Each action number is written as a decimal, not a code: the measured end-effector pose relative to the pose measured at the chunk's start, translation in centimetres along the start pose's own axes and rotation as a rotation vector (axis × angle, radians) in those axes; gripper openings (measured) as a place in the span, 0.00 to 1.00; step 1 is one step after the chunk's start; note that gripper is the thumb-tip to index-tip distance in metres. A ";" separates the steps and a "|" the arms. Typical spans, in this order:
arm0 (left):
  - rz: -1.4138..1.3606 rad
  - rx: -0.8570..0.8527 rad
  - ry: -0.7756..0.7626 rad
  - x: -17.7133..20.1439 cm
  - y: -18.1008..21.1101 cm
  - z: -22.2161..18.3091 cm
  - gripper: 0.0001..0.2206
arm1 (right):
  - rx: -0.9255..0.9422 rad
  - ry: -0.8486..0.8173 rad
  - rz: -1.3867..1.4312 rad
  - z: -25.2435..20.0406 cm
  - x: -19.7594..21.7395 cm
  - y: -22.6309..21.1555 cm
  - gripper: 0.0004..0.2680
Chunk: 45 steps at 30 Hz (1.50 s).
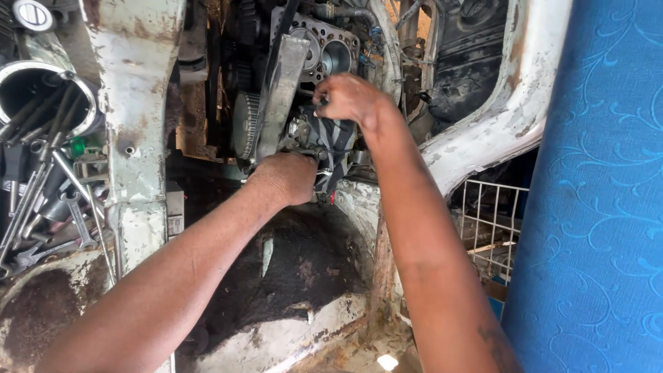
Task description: The recorder is repairing an engine inside a vehicle, assisted by another person.
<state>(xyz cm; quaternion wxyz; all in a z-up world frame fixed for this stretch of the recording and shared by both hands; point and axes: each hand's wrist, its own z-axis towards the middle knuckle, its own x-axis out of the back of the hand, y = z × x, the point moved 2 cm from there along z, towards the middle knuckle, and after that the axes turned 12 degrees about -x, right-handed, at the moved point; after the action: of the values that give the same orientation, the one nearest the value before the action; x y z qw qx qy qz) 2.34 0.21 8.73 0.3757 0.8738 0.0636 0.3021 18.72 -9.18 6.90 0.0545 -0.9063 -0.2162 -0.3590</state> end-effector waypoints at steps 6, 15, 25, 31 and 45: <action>-0.006 -0.021 0.072 -0.1 -0.3 0.4 0.14 | 0.375 0.073 -0.262 10.1 -7.4 4.1 0.15; 0.018 0.005 -0.094 0.4 -0.1 -0.5 0.13 | 0.887 0.527 0.229 3.7 -6.8 4.0 0.24; 0.070 -0.017 -0.097 -0.2 -0.1 0.5 0.14 | 0.436 -0.013 0.777 2.5 -6.5 2.1 0.07; 0.042 -0.011 -0.077 -0.1 -0.2 0.5 0.13 | 0.451 -0.162 0.164 3.4 -2.6 -0.3 0.12; 0.067 -0.044 -0.063 0.0 -0.4 0.3 0.10 | 0.274 -0.262 0.225 1.7 -2.0 -1.2 0.14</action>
<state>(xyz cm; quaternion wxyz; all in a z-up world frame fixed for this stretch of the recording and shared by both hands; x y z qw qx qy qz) 2.58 0.32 8.28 0.3861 0.8762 0.0156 0.2880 17.94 -8.37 4.21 0.1884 -0.9477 -0.1659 -0.1972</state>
